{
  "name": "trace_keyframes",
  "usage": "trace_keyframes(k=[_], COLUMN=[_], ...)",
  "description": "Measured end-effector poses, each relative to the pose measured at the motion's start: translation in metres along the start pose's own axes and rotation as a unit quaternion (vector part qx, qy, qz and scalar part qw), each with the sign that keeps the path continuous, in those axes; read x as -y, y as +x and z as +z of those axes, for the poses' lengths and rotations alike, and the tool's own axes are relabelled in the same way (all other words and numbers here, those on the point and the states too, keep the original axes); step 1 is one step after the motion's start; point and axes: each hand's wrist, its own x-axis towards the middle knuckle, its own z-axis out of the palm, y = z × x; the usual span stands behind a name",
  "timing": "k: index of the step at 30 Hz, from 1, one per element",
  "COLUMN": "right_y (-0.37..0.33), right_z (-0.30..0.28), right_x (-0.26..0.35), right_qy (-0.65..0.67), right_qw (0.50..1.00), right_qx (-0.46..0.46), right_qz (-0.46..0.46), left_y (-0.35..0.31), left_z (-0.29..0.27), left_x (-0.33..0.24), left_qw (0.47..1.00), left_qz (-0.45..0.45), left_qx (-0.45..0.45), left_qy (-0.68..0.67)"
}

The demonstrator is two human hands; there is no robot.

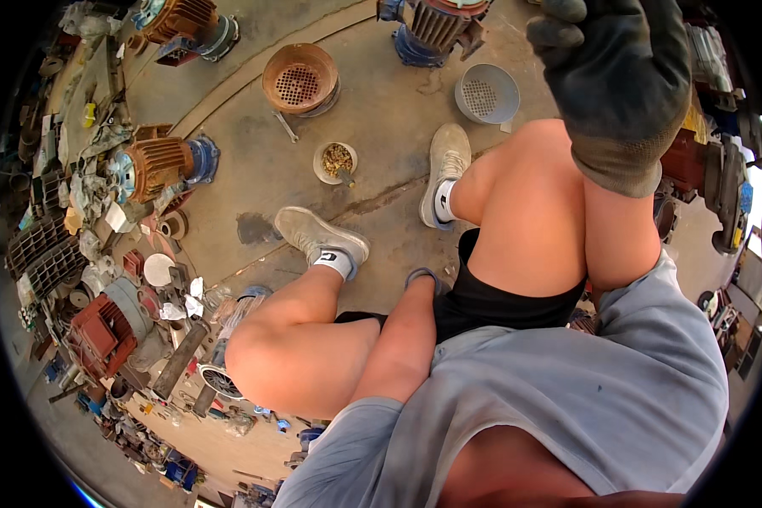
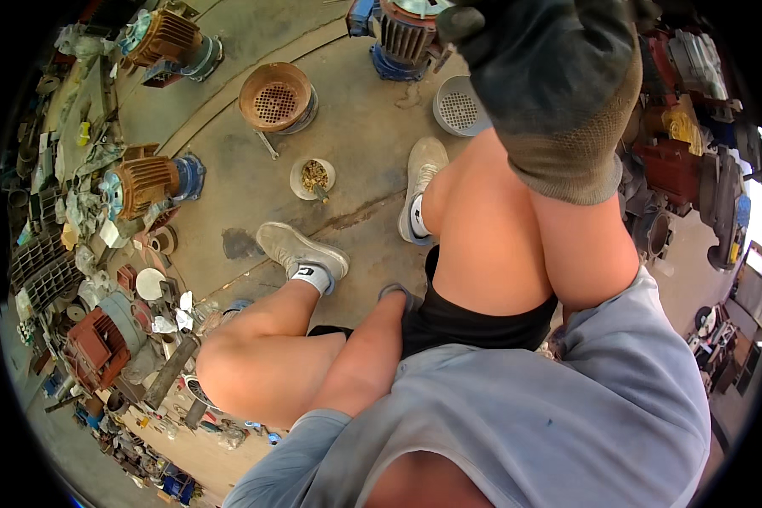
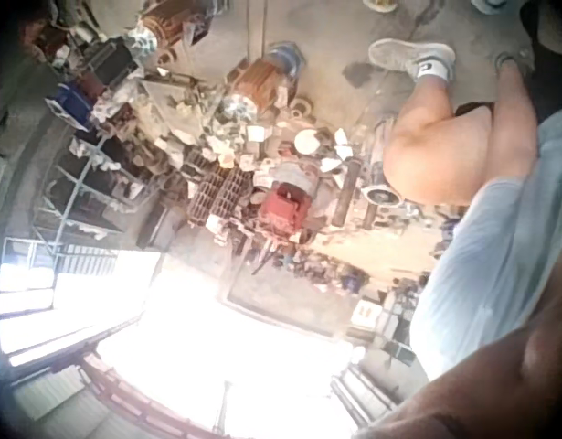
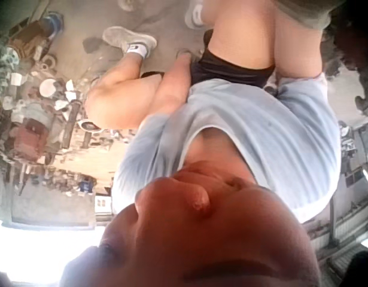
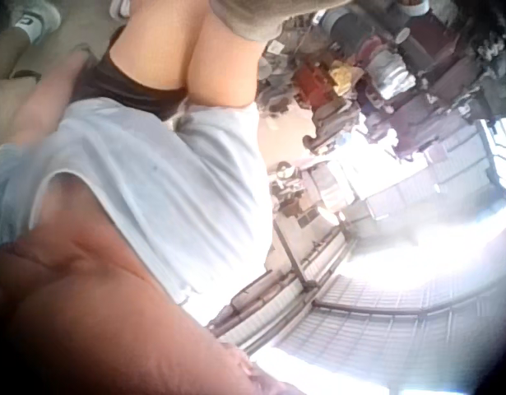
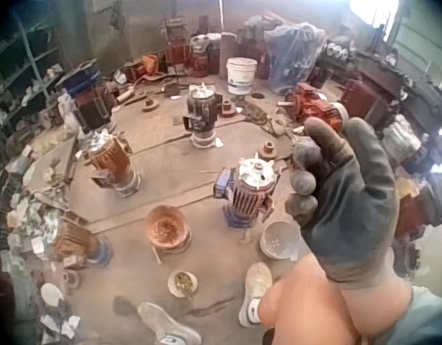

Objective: The person sits on the floor in a workshop and uses a screwdriver to remove screws from the end caps of an electric motor. They manipulate the motor casing, remove a cover, and place screws into a small container. The person then picks up another motor and continues the disassembly process.

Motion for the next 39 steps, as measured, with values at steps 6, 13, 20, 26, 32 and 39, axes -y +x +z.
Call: trace_keyframes(k=[6, 13, 20, 26, 32, 39], right_y=[0.111, 0.174, 0.124, -0.019, -0.088, -0.089], right_z=[-0.01, -0.026, -0.047, -0.199, -0.299, -0.366], right_x=[-0.038, 0.022, 0.085, 0.119, -0.023, -0.126], right_qy=[-0.197, -0.237, -0.208, -0.223, -0.265, -0.72], right_qw=[0.972, 0.946, 0.91, 0.839, 0.808, 0.599], right_qx=[-0.107, -0.128, -0.154, -0.368, -0.521, -0.264], right_qz=[-0.071, -0.18, -0.324, -0.333, -0.07, 0.23], left_y=[-0.005, -0.033, -0.021, -0.029, 0.005, -0.053], left_z=[-0.06, -0.148, -0.199, -0.193, -0.299, -0.26], left_x=[-0.057, -0.152, -0.207, -0.181, -0.119, -0.124], left_qw=[0.997, 0.972, 0.904, 0.784, 0.872, 0.881], left_qz=[0.026, 0.087, 0.147, 0.288, 0.213, 0.316], left_qx=[0.033, 0.036, 0.017, -0.051, -0.197, -0.234], left_qy=[0.066, 0.214, 0.401, 0.548, 0.394, 0.265])
